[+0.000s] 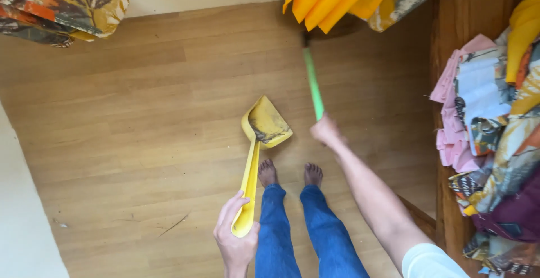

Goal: The person sweeps a wooden floor with a broom and uses a dustpan to collect debris. They briefly move a rug to sweep underneath it, then continue sweeping and gathering dirt into the dustpan.

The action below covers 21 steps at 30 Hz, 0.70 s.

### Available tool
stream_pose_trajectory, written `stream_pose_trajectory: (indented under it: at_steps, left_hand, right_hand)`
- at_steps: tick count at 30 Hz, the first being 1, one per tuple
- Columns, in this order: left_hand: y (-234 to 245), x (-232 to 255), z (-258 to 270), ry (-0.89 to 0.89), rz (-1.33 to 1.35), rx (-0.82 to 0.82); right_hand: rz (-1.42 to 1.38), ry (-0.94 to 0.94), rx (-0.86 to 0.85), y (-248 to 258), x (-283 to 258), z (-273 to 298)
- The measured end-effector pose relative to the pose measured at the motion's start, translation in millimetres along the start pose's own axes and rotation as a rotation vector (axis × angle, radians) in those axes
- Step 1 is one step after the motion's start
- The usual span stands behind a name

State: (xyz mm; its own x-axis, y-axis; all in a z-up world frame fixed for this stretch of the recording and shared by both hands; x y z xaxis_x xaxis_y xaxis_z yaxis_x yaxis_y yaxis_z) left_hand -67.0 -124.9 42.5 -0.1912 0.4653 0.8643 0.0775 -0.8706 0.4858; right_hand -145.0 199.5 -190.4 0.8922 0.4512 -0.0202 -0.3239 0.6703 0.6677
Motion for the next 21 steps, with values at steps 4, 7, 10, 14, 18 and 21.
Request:
stream_pose_trajectory:
  at_steps: [4,7,10,14,18,21]
  left_hand:
    - [-10.1,11.1,26.7,0.042,-0.008,0.09]
    - [-4.6,15.8,57.6,0.084,-0.002,0.172]
    - [1.4,11.9,90.8,0.15,0.002,0.232]
    - [3.1,5.2,127.2,0.184,-0.012,0.333]
    - [3.1,6.6,149.1,0.187,-0.041,0.381]
    - [0.4,0.0,153.4,0.24,-0.053,0.395]
  right_hand:
    - [-0.109,0.231,-0.212,28.0,5.2,71.9]
    - [-0.126,0.279,-0.242,45.7,66.2,106.4]
    - [-0.047,0.221,-0.146,96.4,119.1,150.7]
    - [0.234,0.15,0.063,140.1,187.8,133.2]
    - [0.091,0.115,0.083,94.6,197.4,57.6]
    - [-0.593,0.008,-0.032,27.3,176.4,31.6]
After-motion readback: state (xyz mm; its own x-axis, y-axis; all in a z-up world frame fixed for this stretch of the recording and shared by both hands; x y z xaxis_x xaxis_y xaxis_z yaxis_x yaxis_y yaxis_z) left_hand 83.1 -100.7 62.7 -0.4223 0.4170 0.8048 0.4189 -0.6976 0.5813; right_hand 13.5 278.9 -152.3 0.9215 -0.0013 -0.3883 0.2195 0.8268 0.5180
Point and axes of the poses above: each hand's wrist, its own z-axis away from the middle knuckle, its own y-axis out of the back of the hand, x = y × z, the point moved 3 cm from there along -z, towards the middle knuckle, and after that the axes turned 7 degrees about x, right-handed, at the moved point
